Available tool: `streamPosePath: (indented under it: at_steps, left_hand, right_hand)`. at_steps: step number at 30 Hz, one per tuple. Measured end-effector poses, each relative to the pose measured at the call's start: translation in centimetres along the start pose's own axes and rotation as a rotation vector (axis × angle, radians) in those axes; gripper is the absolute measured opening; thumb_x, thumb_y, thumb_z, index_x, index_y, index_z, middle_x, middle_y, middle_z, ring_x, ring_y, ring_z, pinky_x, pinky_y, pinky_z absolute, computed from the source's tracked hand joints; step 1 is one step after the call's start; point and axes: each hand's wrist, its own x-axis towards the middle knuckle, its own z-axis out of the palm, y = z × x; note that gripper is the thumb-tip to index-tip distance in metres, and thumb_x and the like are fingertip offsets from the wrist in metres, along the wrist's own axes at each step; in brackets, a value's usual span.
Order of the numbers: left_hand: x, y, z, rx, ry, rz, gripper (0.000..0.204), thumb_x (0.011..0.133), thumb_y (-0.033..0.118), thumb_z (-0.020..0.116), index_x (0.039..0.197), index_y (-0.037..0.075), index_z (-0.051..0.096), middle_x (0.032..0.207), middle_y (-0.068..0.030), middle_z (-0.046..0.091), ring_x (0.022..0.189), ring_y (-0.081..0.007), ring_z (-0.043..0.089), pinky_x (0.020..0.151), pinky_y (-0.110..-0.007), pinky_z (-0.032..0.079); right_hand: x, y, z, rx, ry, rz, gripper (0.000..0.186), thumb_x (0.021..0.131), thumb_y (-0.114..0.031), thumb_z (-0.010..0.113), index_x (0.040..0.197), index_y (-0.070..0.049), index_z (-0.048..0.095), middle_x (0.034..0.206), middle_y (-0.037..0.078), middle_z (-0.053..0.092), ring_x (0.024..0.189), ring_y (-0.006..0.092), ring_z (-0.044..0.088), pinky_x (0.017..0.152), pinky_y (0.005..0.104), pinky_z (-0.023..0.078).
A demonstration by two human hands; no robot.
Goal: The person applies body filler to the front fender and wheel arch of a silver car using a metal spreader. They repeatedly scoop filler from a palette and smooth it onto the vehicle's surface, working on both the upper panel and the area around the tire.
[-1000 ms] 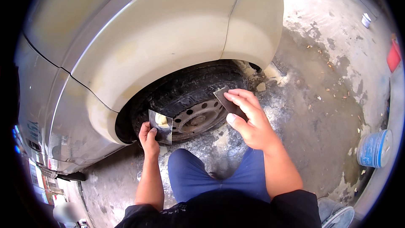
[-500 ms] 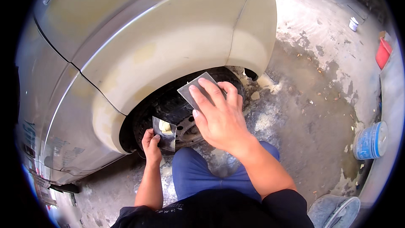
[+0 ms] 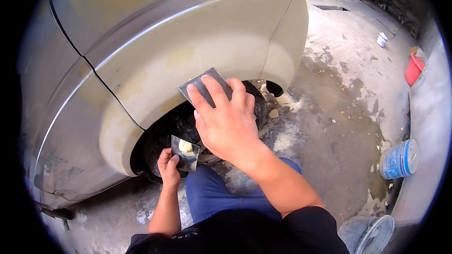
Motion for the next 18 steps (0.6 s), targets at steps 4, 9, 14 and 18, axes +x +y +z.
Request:
streamPosePath:
  at_steps: [4,9,14,18]
  left_hand:
    - [0.1,-0.1,-0.3,-0.004,-0.028,-0.018,0.017,0.085,0.005,0.053,0.100,-0.001,0.057,0.087,-0.0006,0.060,0.077,-0.0053,0.051,0.073,-0.020,0.040]
    - [0.0,0.1,-0.3,-0.026,-0.010,-0.038,0.018,0.085,0.004,0.053,0.101,-0.002,0.057,0.086,0.0007,0.059,0.076,-0.0049,0.050,0.072,-0.020,0.039]
    - [-0.1,-0.1,-0.5,-0.016,-0.022,-0.031,0.018,0.085,0.003,0.052,0.101,-0.002,0.057,0.086,0.0008,0.059,0.077,-0.0049,0.051,0.072,-0.020,0.040]
    - [0.3,-0.1,-0.1,-0.024,-0.034,-0.002,0.018,0.086,0.004,0.052,0.101,-0.002,0.057,0.087,0.0001,0.060,0.078,-0.0052,0.052,0.073,-0.020,0.040]
  right_hand:
    - [-0.2,-0.3,0.7,-0.062,0.001,-0.011,0.048,0.080,-0.017,0.065,0.128,-0.015,0.056,0.135,0.010,0.044,0.112,0.0423,0.040,0.084,0.0527,0.039]
    - [-0.9,-0.6,-0.1,-0.054,-0.056,0.029,0.047,0.080,-0.012,0.064,0.126,-0.016,0.058,0.134,0.009,0.044,0.113,0.0408,0.040,0.089,0.0522,0.037]
    - [0.4,-1.2,-0.7,-0.021,-0.028,0.009,0.047,0.080,-0.012,0.064,0.127,-0.016,0.057,0.133,0.009,0.046,0.112,0.0411,0.040,0.089,0.0526,0.037]
    - [-0.2,-1.0,0.4,-0.115,-0.005,-0.041,0.048,0.079,-0.017,0.065,0.126,-0.014,0.058,0.133,0.010,0.047,0.111,0.0404,0.041,0.081,0.0504,0.039]
